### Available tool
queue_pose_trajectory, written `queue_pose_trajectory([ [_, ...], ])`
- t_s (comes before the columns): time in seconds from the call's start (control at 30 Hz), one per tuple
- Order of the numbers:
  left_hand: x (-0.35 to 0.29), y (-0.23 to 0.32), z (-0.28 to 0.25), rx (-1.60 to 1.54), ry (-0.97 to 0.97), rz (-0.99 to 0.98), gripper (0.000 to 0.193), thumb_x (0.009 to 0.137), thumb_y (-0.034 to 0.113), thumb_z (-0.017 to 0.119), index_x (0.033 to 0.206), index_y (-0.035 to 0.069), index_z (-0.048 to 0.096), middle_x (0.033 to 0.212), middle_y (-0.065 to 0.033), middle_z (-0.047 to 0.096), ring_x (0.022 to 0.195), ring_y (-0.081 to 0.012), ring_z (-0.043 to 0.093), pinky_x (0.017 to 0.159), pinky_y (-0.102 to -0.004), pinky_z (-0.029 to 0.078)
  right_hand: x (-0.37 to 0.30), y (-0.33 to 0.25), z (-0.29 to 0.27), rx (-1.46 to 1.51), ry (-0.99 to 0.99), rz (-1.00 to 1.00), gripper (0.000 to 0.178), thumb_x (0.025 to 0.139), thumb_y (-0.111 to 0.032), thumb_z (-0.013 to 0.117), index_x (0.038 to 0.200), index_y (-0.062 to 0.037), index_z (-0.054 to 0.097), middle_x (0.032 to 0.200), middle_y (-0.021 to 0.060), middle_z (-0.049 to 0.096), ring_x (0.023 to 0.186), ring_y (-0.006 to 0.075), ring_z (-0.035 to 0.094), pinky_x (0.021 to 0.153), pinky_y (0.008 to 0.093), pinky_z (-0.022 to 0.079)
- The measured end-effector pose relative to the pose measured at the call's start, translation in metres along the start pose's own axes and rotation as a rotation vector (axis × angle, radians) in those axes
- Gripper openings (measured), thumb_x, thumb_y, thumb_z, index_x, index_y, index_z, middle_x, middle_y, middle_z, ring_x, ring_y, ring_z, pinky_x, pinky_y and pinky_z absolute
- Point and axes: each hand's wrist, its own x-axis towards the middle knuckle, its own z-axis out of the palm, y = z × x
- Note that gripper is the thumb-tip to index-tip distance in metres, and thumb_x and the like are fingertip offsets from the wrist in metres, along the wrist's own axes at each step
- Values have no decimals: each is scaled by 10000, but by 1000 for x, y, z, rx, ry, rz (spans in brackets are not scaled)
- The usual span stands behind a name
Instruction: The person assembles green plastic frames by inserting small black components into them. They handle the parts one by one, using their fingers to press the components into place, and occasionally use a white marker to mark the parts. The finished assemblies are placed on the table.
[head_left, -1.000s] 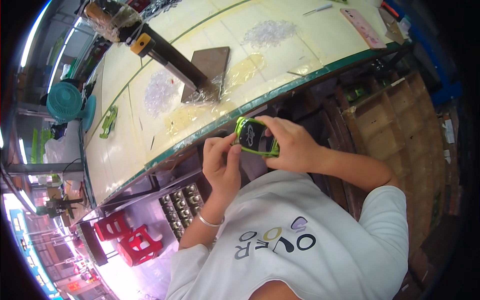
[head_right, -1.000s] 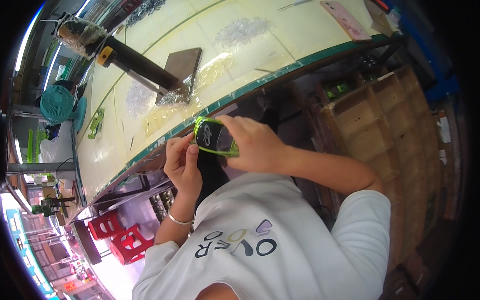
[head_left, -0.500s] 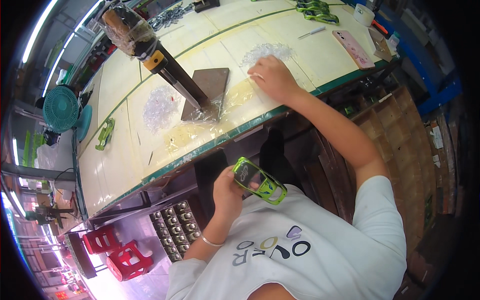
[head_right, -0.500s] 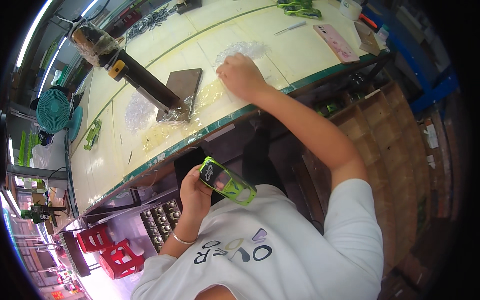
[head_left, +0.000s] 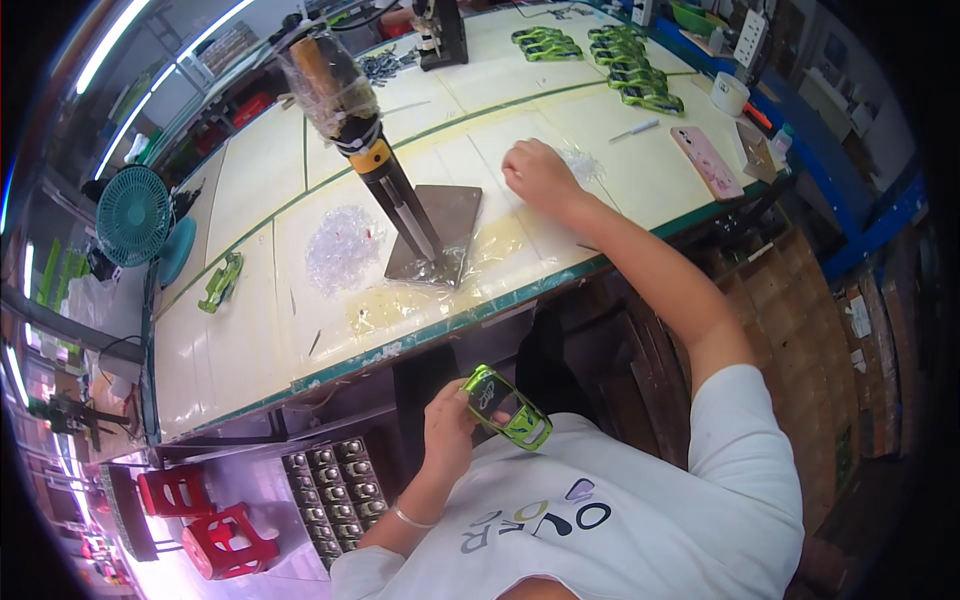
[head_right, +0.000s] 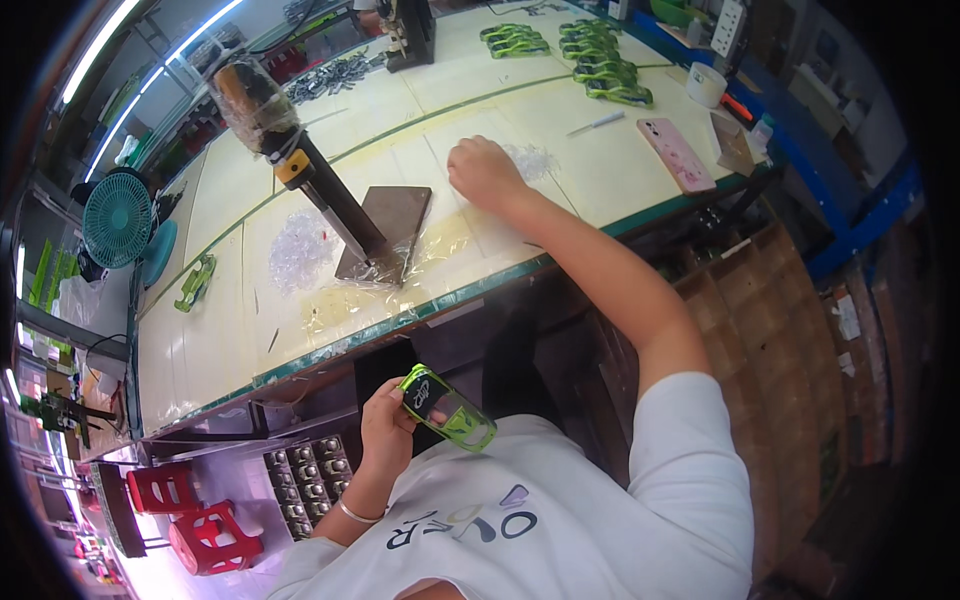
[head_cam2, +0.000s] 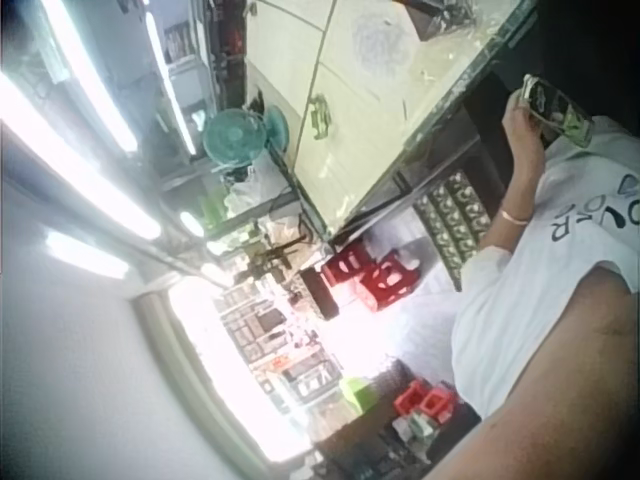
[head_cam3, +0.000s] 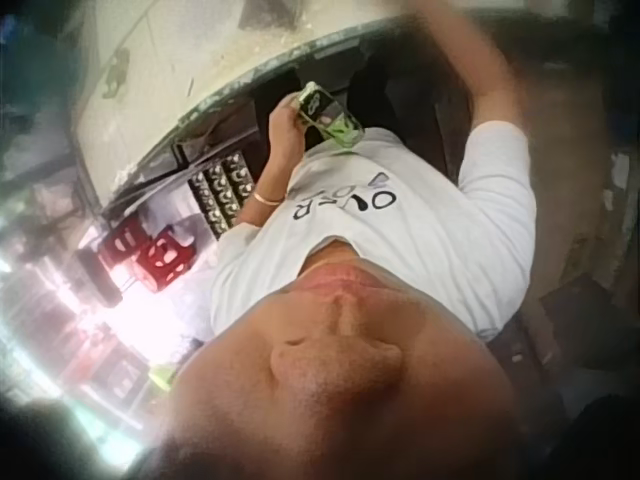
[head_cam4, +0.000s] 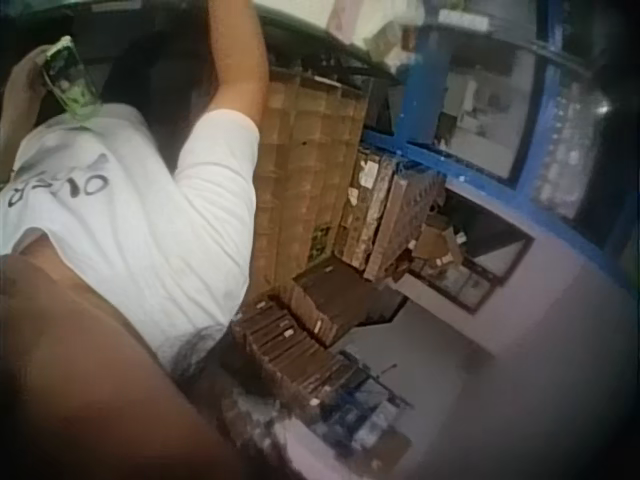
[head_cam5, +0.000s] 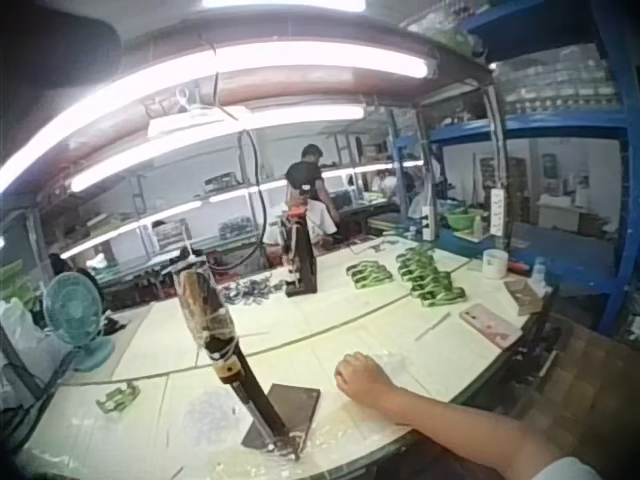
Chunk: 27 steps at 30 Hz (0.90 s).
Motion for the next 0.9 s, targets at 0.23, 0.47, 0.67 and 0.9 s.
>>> queue_pose_trajectory([
  [0.23, 5, 31, -1, 195, -159, 165, 262, 873, 117, 369, 1015, -63, 494, 862, -100, 575, 702, -122, 579, 650, -232, 462, -69, -80, -89, 1346, -410, 494, 145, 826, -159, 517, 834, -17, 544, 839, 15, 530, 795, 74, 474, 706, 220, 391],
  [0.47, 1, 54, 19, 417, -269, 237, 242, 876, 112, 371, 1004, -48, 501, 837, -66, 571, 705, -104, 571, 639, -213, 442, -104, -120, -111, 1565, -551, 451, 64, 794, -73, 524, 774, -12, 515, 978, 74, 484, 832, 120, 480, 741, 235, 402],
  [0.67, -2, 56, 22, 483, -292, 233, 233, 879, 114, 371, 999, -33, 506, 817, -63, 567, 692, -84, 549, 623, -214, 435, -104, -122, -111, 1553, -667, 434, 75, 824, -75, 510, 815, -1, 507, 953, 63, 473, 786, 93, 483, 690, 226, 429],
  [0.9, -3, 55, 22, 535, -288, 187, 227, 869, 101, 391, 996, -48, 506, 816, -29, 542, 740, -60, 461, 657, -187, 377, -105, -123, -112, 1538, -697, 446, 72, 835, -66, 497, 818, 3, 504, 942, 68, 458, 763, 102, 499, 649, 223, 462],
])
